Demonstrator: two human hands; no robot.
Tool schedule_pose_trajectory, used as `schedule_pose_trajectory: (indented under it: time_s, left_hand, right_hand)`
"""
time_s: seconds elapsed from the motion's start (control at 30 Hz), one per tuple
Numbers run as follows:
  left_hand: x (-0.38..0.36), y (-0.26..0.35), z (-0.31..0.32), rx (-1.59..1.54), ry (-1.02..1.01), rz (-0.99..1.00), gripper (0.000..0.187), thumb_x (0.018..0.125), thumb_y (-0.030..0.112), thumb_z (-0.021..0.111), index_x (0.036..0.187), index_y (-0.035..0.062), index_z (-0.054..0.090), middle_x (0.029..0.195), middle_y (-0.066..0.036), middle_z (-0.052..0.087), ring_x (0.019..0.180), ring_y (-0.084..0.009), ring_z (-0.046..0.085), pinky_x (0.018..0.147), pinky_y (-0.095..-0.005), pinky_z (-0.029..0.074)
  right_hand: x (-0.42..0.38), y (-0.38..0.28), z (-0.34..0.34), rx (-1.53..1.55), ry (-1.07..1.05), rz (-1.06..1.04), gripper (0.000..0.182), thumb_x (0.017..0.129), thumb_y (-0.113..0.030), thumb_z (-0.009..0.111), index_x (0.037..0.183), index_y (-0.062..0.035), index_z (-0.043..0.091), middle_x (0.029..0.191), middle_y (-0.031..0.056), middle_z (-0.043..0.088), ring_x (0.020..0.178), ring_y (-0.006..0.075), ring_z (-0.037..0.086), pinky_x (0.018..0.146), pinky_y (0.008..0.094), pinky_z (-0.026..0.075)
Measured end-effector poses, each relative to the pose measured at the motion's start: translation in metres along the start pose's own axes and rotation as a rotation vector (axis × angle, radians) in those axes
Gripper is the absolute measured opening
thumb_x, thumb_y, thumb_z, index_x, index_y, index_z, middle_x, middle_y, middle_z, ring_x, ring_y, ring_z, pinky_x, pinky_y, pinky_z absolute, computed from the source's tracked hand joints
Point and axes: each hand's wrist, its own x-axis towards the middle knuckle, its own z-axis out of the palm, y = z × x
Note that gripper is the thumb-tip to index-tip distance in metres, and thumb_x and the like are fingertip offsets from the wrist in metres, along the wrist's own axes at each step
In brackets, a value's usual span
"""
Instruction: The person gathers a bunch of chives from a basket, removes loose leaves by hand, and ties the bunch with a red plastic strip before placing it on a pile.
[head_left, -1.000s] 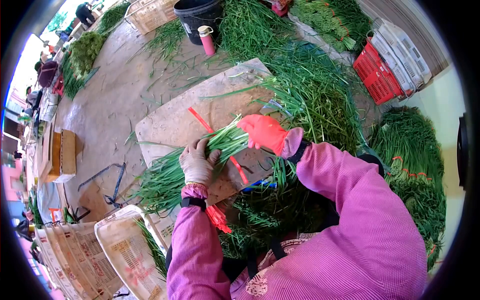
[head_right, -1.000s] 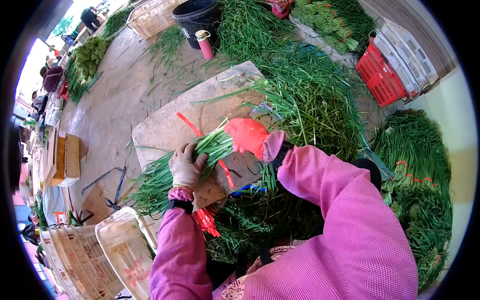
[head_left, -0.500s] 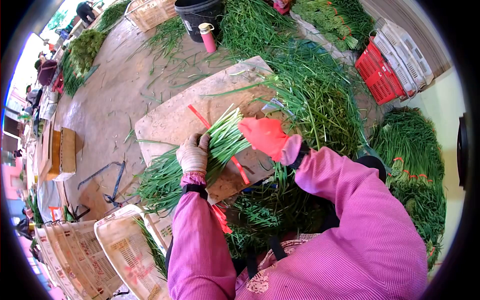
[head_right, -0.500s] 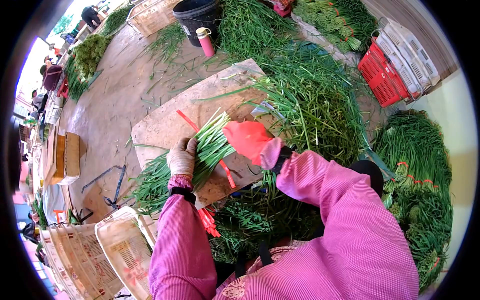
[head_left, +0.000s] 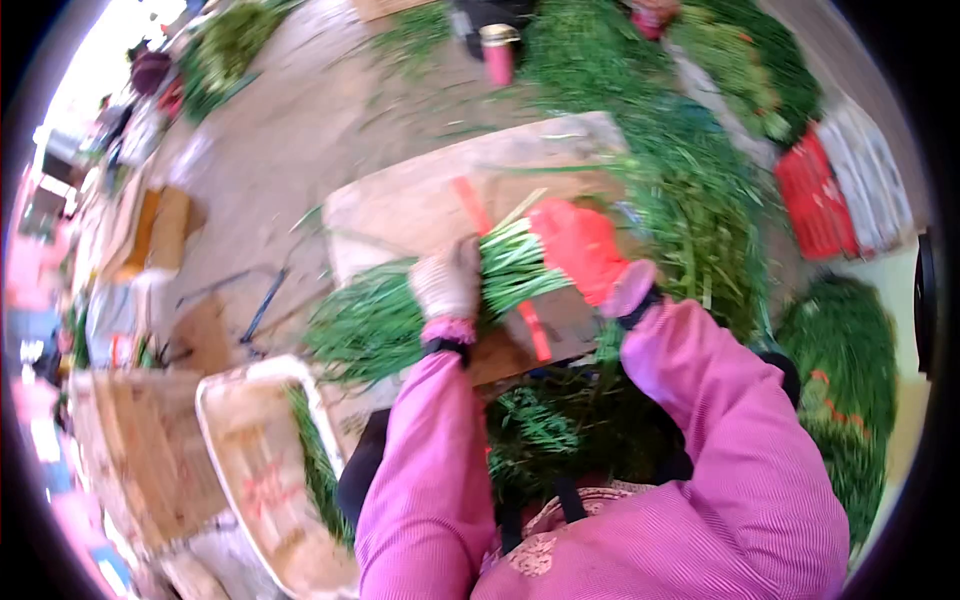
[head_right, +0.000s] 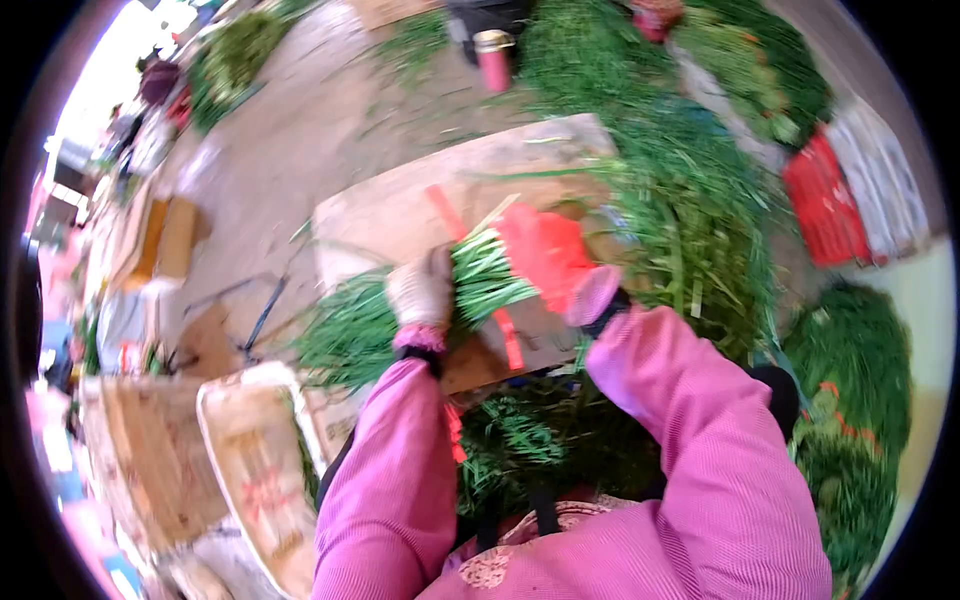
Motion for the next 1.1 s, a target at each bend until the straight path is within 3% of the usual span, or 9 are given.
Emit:
schedule_pose_trajectory:
  time_s: [0.17, 0.23, 0.33, 0.57, 0.63, 0.7, 0.8, 1.0, 1.1]
  left_hand:
    - [0.007, -0.004, -0.005, 0.046, -0.116, 0.005, 0.037, 0.093, 0.042, 0.046, 0.09, 0.0141, 0.069, 0.087, -0.014, 0.068, 0.083, -0.0346, 0.065, 0.075, -0.0477, 0.048]
    - [0.007, -0.001, -0.012, 0.03, -0.172, -0.011, 0.039, 0.093, 0.045, 0.046, 0.105, 0.0153, 0.067, 0.095, -0.012, 0.069, 0.091, -0.0319, 0.064, 0.084, -0.0447, 0.046]
    - [-0.006, -0.002, -0.022, 0.068, -0.109, 0.041, 0.052, 0.091, 0.051, 0.05, 0.128, 0.0145, 0.055, 0.124, -0.012, 0.059, 0.114, -0.0287, 0.054, 0.1, -0.0438, 0.035]
    - [-0.063, -0.067, -0.142, -0.252, 0.087, 0.07, 0.051, 0.086, 0.033, 0.066, 0.129, 0.007, 0.054, 0.129, -0.02, 0.055, 0.121, -0.0347, 0.052, 0.102, -0.0428, 0.041]
    - [-0.099, -0.116, -0.174, -0.704, 0.105, -0.099, 0.038, 0.091, 0.019, 0.062, 0.127, 0.0071, 0.056, 0.123, -0.017, 0.059, 0.114, -0.0312, 0.056, 0.098, -0.0367, 0.044]
    - [-0.144, -0.146, -0.236, -0.338, 0.147, -0.232, 0.037, 0.093, 0.014, 0.059, 0.129, 0.0079, 0.054, 0.125, -0.014, 0.059, 0.116, -0.0269, 0.055, 0.098, -0.0342, 0.043]
    - [-0.232, -0.214, -0.268, -0.406, 0.22, -0.484, 0.041, 0.096, 0.019, 0.049, 0.132, -0.0017, 0.051, 0.13, -0.017, 0.056, 0.122, -0.0261, 0.051, 0.102, -0.0325, 0.039]
    - [-0.407, -0.22, -0.258, -0.254, 0.054, -0.832, 0.042, 0.097, 0.02, 0.049, 0.131, -0.0041, 0.05, 0.131, -0.019, 0.055, 0.12, -0.028, 0.052, 0.103, -0.0339, 0.039]
    - [-0.448, -0.18, -0.238, -0.212, 0.012, -1.024, 0.04, 0.099, 0.026, 0.049, 0.132, 0.0029, 0.052, 0.127, -0.013, 0.059, 0.114, -0.0232, 0.055, 0.098, -0.0329, 0.042]
  right_hand:
    - [-0.009, -0.033, -0.016, 0.287, -0.229, 0.123, 0.024, 0.094, -0.031, 0.054, 0.089, -0.01, 0.063, 0.078, 0.0125, 0.067, 0.063, 0.0352, 0.064, 0.057, 0.0439, 0.05]
    - [-0.024, -0.032, -0.019, -0.056, -0.244, -0.148, 0.023, 0.093, -0.031, 0.054, 0.096, -0.011, 0.065, 0.084, 0.0115, 0.068, 0.073, 0.0339, 0.065, 0.062, 0.0436, 0.051]
    - [-0.06, -0.042, -0.032, -0.138, -0.247, -0.197, 0.024, 0.092, -0.032, 0.054, 0.102, -0.0126, 0.065, 0.086, 0.0116, 0.068, 0.08, 0.0338, 0.065, 0.066, 0.0445, 0.051]
    - [-0.119, -0.043, -0.039, -0.316, -0.48, -0.129, 0.025, 0.091, -0.031, 0.052, 0.103, -0.0141, 0.066, 0.088, 0.0117, 0.068, 0.084, 0.034, 0.065, 0.07, 0.0481, 0.051]
    - [-0.134, -0.046, -0.035, -0.307, -0.498, -0.157, 0.025, 0.091, -0.031, 0.051, 0.102, -0.0145, 0.067, 0.087, 0.0116, 0.068, 0.083, 0.0344, 0.065, 0.07, 0.0487, 0.051]
    - [-0.148, -0.05, -0.027, -0.282, -0.516, -0.201, 0.026, 0.091, -0.032, 0.05, 0.1, -0.0149, 0.067, 0.086, 0.0115, 0.068, 0.082, 0.0348, 0.065, 0.071, 0.0492, 0.051]
    - [-0.17, -0.061, -0.009, -0.309, -0.69, -0.202, 0.03, 0.091, -0.034, 0.047, 0.099, -0.0134, 0.066, 0.085, 0.0117, 0.068, 0.08, 0.0361, 0.065, 0.07, 0.0483, 0.051]
    - [-0.221, -0.07, 0.062, -0.438, -1.23, -0.199, 0.023, 0.086, -0.025, 0.051, 0.092, -0.0119, 0.069, 0.08, 0.0115, 0.069, 0.075, 0.034, 0.068, 0.064, 0.0459, 0.054]
    - [-0.252, -0.071, 0.123, -0.476, -1.159, -0.339, 0.024, 0.087, -0.019, 0.049, 0.105, -0.013, 0.065, 0.095, 0.0104, 0.067, 0.084, 0.0338, 0.066, 0.07, 0.0447, 0.054]
